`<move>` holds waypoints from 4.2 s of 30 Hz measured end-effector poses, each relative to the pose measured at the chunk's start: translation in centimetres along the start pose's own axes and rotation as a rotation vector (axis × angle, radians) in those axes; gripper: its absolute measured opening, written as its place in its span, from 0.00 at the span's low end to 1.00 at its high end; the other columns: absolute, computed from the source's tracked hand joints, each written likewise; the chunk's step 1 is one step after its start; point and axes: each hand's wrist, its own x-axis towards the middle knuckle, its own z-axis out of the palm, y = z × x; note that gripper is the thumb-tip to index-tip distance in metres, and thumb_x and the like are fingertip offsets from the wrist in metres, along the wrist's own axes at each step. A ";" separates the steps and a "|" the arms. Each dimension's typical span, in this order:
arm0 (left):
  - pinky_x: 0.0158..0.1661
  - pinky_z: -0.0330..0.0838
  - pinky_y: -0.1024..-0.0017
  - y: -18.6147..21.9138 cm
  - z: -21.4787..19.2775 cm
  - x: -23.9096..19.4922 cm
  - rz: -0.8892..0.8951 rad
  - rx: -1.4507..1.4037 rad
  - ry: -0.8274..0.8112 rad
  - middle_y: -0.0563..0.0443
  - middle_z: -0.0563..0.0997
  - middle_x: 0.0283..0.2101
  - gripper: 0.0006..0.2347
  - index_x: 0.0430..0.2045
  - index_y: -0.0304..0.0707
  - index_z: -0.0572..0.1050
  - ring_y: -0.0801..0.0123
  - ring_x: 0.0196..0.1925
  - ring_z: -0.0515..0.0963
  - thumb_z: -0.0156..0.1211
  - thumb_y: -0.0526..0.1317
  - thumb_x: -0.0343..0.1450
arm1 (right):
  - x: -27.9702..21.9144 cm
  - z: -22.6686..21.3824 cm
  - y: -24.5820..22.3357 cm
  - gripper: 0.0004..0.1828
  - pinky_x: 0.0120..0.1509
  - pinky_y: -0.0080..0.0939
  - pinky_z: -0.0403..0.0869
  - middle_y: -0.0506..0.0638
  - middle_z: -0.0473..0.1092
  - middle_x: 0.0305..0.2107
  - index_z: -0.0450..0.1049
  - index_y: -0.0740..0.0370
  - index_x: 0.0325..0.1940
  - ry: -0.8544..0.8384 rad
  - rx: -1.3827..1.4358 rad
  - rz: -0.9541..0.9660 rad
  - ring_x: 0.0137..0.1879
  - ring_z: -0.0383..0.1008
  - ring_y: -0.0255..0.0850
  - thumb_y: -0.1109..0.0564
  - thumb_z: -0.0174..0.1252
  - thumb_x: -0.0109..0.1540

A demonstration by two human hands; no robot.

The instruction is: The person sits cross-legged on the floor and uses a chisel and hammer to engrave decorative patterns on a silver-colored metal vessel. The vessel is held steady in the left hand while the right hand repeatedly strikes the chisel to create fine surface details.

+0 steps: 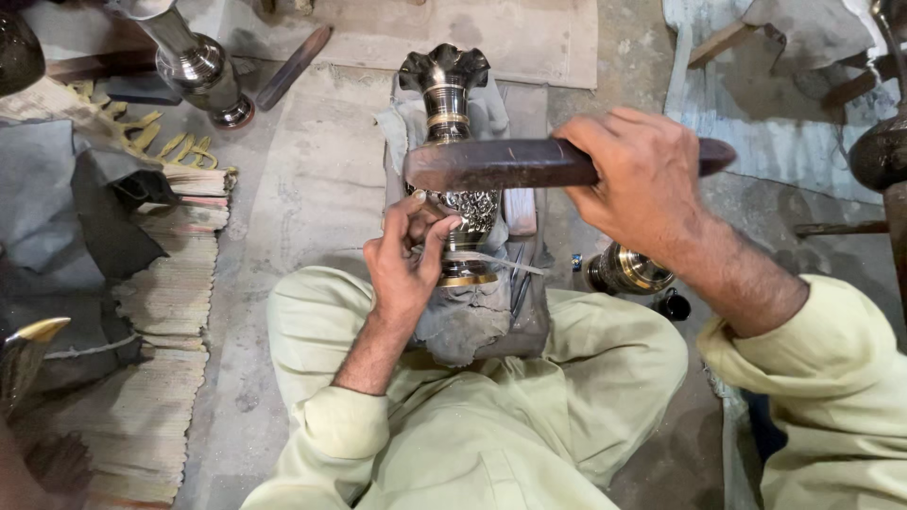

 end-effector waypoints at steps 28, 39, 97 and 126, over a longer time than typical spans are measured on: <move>0.25 0.72 0.74 0.5 0.0 0.4 -0.018 -0.001 0.015 0.50 0.77 0.24 0.12 0.44 0.34 0.74 0.73 0.21 0.78 0.72 0.33 0.71 | 5.4 -2.6 -1.6 0.20 0.47 0.47 0.69 0.43 0.75 0.34 0.76 0.53 0.42 -0.123 -0.419 -0.239 0.45 0.74 0.44 0.57 0.71 0.48; 0.28 0.72 0.72 0.4 -0.1 0.2 -0.017 0.039 -0.013 0.49 0.75 0.23 0.11 0.39 0.38 0.74 0.70 0.22 0.76 0.75 0.33 0.72 | 5.4 -2.4 -1.7 0.18 0.41 0.48 0.69 0.46 0.71 0.28 0.76 0.57 0.40 -0.115 -0.328 -0.203 0.39 0.73 0.46 0.59 0.70 0.47; 0.27 0.77 0.67 1.4 -1.7 5.3 0.124 0.020 -0.427 0.43 0.85 0.32 0.18 0.53 0.38 0.73 0.59 0.28 0.87 0.69 0.36 0.70 | -1.7 -1.0 1.7 0.17 0.44 0.50 0.69 0.49 0.73 0.31 0.76 0.56 0.41 0.020 -0.407 0.042 0.42 0.74 0.49 0.65 0.67 0.50; 0.29 0.76 0.62 1.6 -1.9 5.4 0.072 0.068 -0.463 0.41 0.85 0.32 0.16 0.50 0.39 0.75 0.52 0.29 0.86 0.71 0.37 0.70 | -1.5 -0.2 1.6 0.12 0.45 0.52 0.69 0.55 0.74 0.32 0.75 0.62 0.42 0.011 -0.099 0.208 0.39 0.74 0.53 0.63 0.67 0.56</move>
